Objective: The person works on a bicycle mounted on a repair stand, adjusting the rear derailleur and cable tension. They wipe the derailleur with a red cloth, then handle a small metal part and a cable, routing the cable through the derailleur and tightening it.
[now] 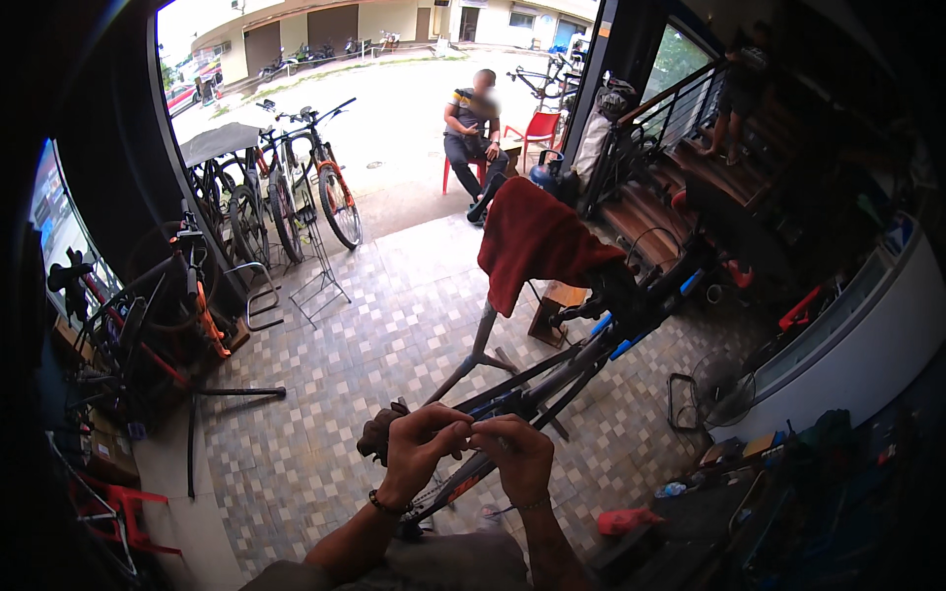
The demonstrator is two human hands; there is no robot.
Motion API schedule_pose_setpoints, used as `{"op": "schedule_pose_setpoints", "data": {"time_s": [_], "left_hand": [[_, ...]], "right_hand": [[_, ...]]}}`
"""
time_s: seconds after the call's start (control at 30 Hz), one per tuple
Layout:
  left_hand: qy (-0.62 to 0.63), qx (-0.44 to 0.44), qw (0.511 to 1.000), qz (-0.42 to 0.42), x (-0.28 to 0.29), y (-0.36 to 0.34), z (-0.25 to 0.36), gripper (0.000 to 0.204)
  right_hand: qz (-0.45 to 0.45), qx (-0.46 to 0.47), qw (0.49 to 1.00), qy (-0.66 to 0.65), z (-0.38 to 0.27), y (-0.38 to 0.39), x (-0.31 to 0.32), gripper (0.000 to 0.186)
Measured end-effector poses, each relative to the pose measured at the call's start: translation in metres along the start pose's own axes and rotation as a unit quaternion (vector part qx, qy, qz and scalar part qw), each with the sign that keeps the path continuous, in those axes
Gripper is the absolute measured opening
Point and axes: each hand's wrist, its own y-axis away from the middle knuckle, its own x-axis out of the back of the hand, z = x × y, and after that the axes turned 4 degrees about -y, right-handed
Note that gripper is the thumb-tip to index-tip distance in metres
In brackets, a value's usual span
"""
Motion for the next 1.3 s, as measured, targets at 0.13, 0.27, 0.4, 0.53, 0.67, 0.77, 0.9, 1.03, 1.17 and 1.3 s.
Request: {"op": "schedule_pose_setpoints", "data": {"time_s": [0.13, 0.27, 0.4, 0.53, 0.67, 0.77, 0.9, 1.03, 1.17, 1.3], "left_hand": [[0.016, -0.009, 1.0, -0.008, -0.008, -0.005, 0.002, 0.015], [0.038, -0.012, 0.999, 0.003, -0.016, -0.007, 0.007, 0.016], [0.038, -0.029, 0.999, 0.013, -0.022, -0.01, 0.01, 0.016], [0.035, -0.051, 0.997, 0.042, -0.031, -0.008, 0.008, 0.013], [0.05, -0.062, 0.996, 0.046, -0.034, -0.01, 0.007, 0.013], [0.052, -0.067, 0.995, 0.05, -0.035, -0.011, 0.005, 0.013], [0.058, -0.075, 0.995, 0.042, -0.034, -0.011, 0.001, 0.014], [0.064, -0.079, 0.994, 0.038, -0.033, -0.011, -0.004, 0.013], [0.038, -0.089, 0.994, 0.058, -0.035, -0.01, -0.005, 0.012], [0.023, -0.103, 0.992, 0.075, -0.038, -0.009, -0.003, 0.011]], "right_hand": [[-0.017, -0.001, 1.0, -0.001, -0.015, -0.008, 0.006, 0.021], [-0.031, 0.016, 0.999, -0.005, -0.012, -0.015, 0.014, 0.023], [-0.017, -0.002, 0.999, -0.028, -0.015, -0.017, 0.015, 0.023], [-0.014, 0.008, 1.0, -0.023, -0.016, -0.016, 0.016, 0.023], [-0.016, 0.028, 0.999, -0.008, -0.019, -0.019, 0.016, 0.023], [-0.02, 0.049, 0.999, 0.01, -0.018, -0.02, 0.017, 0.024], [-0.032, 0.077, 0.996, 0.025, -0.013, -0.021, 0.019, 0.026], [-0.01, 0.051, 0.999, 0.013, -0.013, -0.02, 0.016, 0.028], [0.018, -0.013, 1.0, 0.003, -0.02, -0.016, 0.011, 0.031], [-0.001, 0.022, 0.999, 0.024, -0.014, -0.016, 0.012, 0.034]]}}
